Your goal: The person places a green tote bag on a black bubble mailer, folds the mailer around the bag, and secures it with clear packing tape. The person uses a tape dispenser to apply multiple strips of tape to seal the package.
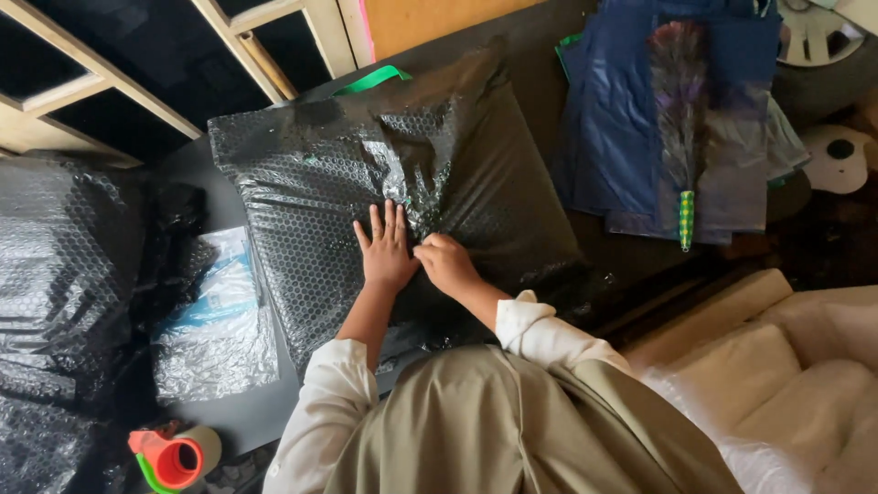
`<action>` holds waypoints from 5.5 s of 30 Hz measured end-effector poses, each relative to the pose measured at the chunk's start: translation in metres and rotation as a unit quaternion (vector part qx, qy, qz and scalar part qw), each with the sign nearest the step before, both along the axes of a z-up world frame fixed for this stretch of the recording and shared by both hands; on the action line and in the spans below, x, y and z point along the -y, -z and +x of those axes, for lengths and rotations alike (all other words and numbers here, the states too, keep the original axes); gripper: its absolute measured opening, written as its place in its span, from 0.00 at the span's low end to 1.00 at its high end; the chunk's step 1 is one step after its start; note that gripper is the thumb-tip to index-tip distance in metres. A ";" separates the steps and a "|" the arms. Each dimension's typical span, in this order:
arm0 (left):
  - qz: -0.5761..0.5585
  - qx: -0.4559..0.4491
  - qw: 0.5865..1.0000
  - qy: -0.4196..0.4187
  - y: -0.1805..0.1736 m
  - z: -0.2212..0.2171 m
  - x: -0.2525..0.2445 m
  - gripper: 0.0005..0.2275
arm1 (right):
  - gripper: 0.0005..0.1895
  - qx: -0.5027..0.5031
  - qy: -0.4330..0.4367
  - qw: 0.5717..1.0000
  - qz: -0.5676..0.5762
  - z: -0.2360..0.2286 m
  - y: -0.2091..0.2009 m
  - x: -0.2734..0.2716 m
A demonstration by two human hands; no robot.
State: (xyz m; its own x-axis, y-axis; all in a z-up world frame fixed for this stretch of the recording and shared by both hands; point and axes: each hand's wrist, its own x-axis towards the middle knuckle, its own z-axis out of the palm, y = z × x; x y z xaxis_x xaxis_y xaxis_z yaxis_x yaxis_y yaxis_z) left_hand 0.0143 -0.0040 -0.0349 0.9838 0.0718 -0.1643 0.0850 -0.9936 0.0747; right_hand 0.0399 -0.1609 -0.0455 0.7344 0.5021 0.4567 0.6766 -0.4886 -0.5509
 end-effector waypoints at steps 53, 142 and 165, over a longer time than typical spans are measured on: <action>-0.132 0.168 0.976 -0.031 0.030 0.010 -0.014 0.26 | 0.28 -0.310 -0.231 0.897 -0.215 0.068 -0.073 0.007; -0.588 0.251 0.759 -0.121 -0.107 -0.231 0.019 0.24 | 0.04 -0.116 -0.080 0.983 0.117 -0.083 -0.169 0.019; -0.571 0.222 0.778 -0.138 -0.006 -0.235 0.015 0.13 | 0.13 -0.245 -0.048 0.959 0.134 -0.095 -0.176 0.024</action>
